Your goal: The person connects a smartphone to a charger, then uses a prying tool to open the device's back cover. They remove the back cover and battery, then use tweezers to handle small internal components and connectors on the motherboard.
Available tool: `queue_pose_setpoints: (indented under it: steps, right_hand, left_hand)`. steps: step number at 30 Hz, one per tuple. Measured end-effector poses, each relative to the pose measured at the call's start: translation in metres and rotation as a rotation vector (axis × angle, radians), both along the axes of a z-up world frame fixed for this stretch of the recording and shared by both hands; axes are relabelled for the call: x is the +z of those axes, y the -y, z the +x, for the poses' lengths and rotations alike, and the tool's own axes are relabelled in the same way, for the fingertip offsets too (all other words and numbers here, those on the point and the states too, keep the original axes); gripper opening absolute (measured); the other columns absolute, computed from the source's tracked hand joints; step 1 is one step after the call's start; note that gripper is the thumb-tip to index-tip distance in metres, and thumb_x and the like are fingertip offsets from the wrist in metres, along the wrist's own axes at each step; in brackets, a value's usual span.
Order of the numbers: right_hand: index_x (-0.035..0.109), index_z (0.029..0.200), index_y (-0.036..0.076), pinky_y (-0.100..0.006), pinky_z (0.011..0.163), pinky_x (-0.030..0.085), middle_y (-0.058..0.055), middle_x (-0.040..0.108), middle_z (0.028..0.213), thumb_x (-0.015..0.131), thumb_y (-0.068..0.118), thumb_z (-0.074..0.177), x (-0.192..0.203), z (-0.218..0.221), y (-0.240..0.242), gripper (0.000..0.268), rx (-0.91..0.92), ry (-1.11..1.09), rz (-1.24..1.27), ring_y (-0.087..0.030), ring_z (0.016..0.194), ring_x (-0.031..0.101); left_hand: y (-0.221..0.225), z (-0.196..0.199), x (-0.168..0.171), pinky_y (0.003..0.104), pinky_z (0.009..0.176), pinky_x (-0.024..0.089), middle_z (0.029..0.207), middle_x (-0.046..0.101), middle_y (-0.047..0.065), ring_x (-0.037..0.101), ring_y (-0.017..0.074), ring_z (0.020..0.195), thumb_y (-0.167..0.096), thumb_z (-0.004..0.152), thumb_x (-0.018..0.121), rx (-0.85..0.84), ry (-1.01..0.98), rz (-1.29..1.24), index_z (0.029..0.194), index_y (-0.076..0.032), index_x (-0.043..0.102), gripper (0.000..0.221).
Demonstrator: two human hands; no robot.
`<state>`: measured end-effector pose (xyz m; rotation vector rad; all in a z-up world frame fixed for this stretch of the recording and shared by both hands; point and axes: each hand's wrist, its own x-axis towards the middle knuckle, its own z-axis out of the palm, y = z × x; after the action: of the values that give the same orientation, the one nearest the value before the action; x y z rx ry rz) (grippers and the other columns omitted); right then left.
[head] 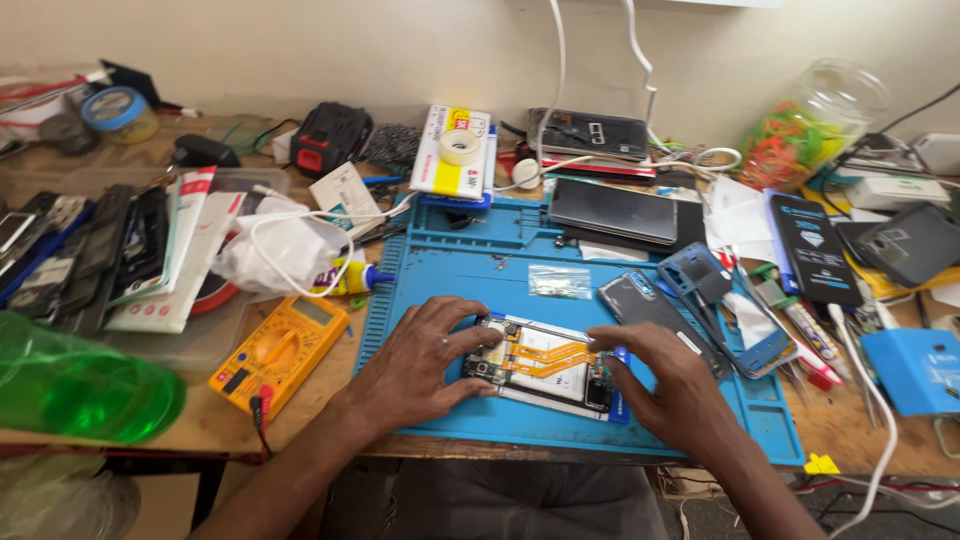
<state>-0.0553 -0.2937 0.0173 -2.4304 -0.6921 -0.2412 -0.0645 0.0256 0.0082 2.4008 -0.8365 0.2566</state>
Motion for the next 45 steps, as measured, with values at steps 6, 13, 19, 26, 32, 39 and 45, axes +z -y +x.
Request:
queue_pose_setpoints:
  steps: [6, 13, 19, 26, 32, 39, 45]
  right_hand:
    - [0.061, 0.131, 0.013, -0.044, 0.093, 0.05, -0.007, 0.073, 0.106, 0.065, 0.002, 0.083, 0.011, 0.055, -0.055, 0.049, 0.437, -0.005, -0.159, -0.027, 0.104, 0.067]
    - [0.056, 0.137, 0.016, -0.044, 0.091, 0.05, -0.005, 0.071, 0.1, 0.064, 0.007, 0.088, 0.011, 0.071, -0.076, 0.05, 0.594, 0.002, -0.363, -0.027, 0.101, 0.065]
    - [0.053, 0.14, 0.017, -0.043, 0.09, 0.049, -0.004, 0.072, 0.099, 0.07, 0.012, 0.082, 0.014, 0.075, -0.083, 0.06, 0.656, 0.057, -0.503, -0.025, 0.101, 0.065]
    - [0.05, 0.139, 0.007, -0.039, 0.088, 0.051, -0.006, 0.068, 0.098, 0.069, 0.002, 0.078, 0.018, 0.084, -0.09, 0.064, 0.764, -0.034, -0.321, -0.025, 0.098, 0.061]
    - [0.059, 0.125, 0.013, -0.036, 0.084, 0.053, -0.005, 0.065, 0.091, 0.064, -0.003, 0.083, 0.018, 0.082, -0.09, 0.046, 0.586, -0.234, -0.334, -0.022, 0.097, 0.063]
    - [0.056, 0.123, 0.007, -0.035, 0.086, 0.055, -0.008, 0.069, 0.11, 0.066, 0.0, 0.088, 0.035, 0.072, -0.011, 0.037, 0.386, 0.02, 0.116, -0.02, 0.104, 0.069]
    - [0.064, 0.117, 0.008, -0.035, 0.076, 0.06, -0.006, 0.076, 0.097, 0.073, 0.008, 0.086, 0.01, 0.011, 0.028, 0.033, -0.059, -0.13, 0.096, -0.019, 0.089, 0.075]
  left_hand:
    - [-0.002, -0.002, -0.006, 0.046, 0.108, 0.041, 0.135, 0.064, 0.005, 0.052, 0.0272, 0.132, -0.038, 0.077, 0.085, 0.028, 0.027, -0.061, 0.122, -0.016, 0.073, 0.051]
    - [-0.003, 0.0, -0.008, 0.047, 0.107, 0.04, 0.131, 0.069, 0.007, 0.053, 0.0285, 0.131, -0.045, 0.07, 0.089, 0.096, -0.009, -0.073, 0.116, -0.007, 0.07, 0.063]
    - [-0.003, 0.0, -0.011, 0.047, 0.106, 0.04, 0.129, 0.069, 0.008, 0.053, 0.0272, 0.13, -0.046, 0.069, 0.089, 0.107, -0.026, -0.08, 0.125, -0.006, 0.067, 0.072]
    - [-0.002, 0.002, -0.011, 0.048, 0.104, 0.041, 0.123, 0.07, 0.006, 0.053, 0.0266, 0.13, -0.048, 0.067, 0.09, 0.122, -0.058, -0.054, 0.113, -0.009, 0.07, 0.064]
    - [-0.003, 0.0, -0.007, 0.047, 0.104, 0.041, 0.125, 0.07, 0.004, 0.055, 0.0263, 0.129, -0.044, 0.067, 0.09, 0.106, -0.046, -0.098, 0.111, -0.01, 0.069, 0.06]
    - [0.002, -0.001, 0.006, 0.049, 0.101, 0.04, 0.132, 0.065, 0.011, 0.053, 0.0333, 0.125, -0.035, 0.067, 0.089, 0.065, 0.143, -0.159, 0.115, -0.008, 0.069, 0.058]
    - [0.042, 0.015, 0.023, 0.041, 0.093, 0.052, 0.113, 0.073, 0.004, 0.065, 0.0249, 0.111, -0.009, 0.085, 0.073, -0.189, 0.007, -0.07, 0.113, -0.011, 0.072, 0.028]
